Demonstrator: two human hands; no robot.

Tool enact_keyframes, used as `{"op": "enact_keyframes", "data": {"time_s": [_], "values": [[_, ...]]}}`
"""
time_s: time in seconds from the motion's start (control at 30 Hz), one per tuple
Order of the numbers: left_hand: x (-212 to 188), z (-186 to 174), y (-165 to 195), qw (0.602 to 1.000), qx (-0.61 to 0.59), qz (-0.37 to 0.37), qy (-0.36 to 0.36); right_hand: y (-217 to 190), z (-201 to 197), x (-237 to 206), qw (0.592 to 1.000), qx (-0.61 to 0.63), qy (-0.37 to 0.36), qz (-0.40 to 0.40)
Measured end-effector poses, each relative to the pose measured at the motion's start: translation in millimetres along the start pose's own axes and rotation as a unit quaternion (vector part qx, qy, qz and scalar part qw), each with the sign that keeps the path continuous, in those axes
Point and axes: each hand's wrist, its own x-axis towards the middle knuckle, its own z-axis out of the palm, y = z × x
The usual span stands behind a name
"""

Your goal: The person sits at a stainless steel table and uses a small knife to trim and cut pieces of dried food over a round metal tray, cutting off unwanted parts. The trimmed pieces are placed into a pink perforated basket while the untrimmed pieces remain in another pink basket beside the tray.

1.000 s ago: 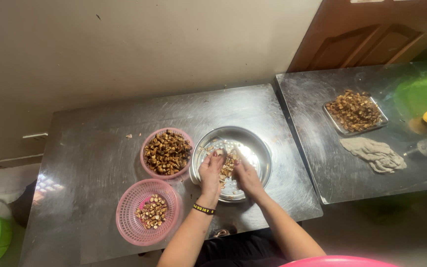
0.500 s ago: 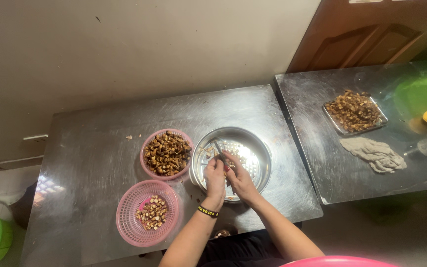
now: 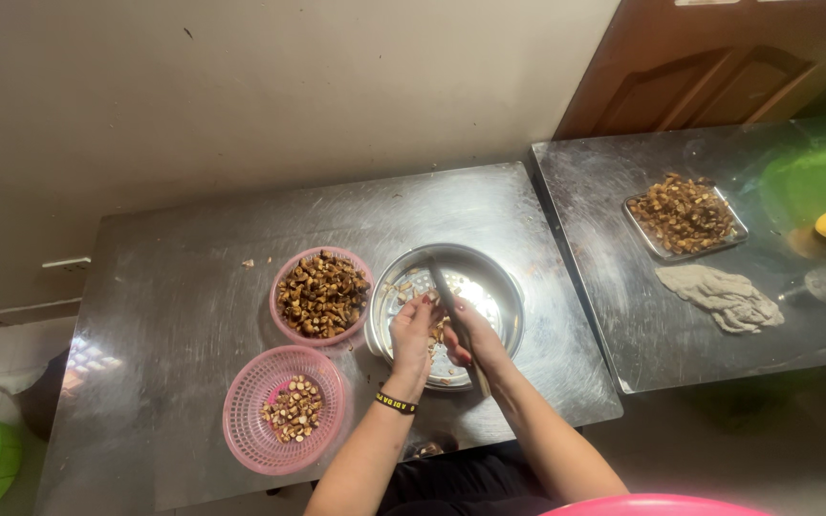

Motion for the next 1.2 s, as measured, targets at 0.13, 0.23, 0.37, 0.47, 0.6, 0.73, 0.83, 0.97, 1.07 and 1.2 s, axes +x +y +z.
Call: {"op": "enact_keyframes", "data": {"time_s": [0.13, 0.23, 0.37, 0.47, 0.6, 0.73, 0.83, 0.97, 1.07, 1.2], "values": [[3, -3, 7, 1.000, -0.012, -0.023, 0.017, -8, -4, 0, 0.998, -0.046, 0.044, -0.021], [4, -5, 12, 0.999, 0.003, -0.025, 0.032, -9, -6, -2, 0.984, -0.160, 0.070, -0.037], [2, 0, 7, 0.998, 0.051, 0.004, 0.038, 5, 1, -5, 0.969, -0.237, 0.018, -0.072], [-2, 1, 4, 0.997, 0.071, 0.000, 0.036, 10, 7, -4, 0.965, -0.242, -0.011, -0.099], [-5, 0, 5, 0.995, 0.089, -0.004, 0.050, 11, 11, -5, 0.951, -0.282, -0.007, -0.126], [-8, 3, 4, 0.991, 0.121, -0.001, 0.054, 10, 15, -5, 0.943, -0.300, -0.005, -0.144], [-10, 4, 4, 0.991, 0.117, -0.006, 0.059, 12, 17, -5, 0.941, -0.300, 0.002, -0.156], [-14, 7, 1, 0.989, 0.133, 0.030, 0.057, 13, 19, -5, 0.945, -0.276, 0.014, -0.175], [-17, 7, -2, 0.993, 0.107, 0.018, 0.043, 13, 19, -3, 0.965, -0.211, 0.028, -0.152], [-12, 6, -3, 0.998, 0.064, 0.006, 0.013, 11, 15, -2, 0.979, -0.161, 0.033, -0.123]]}}
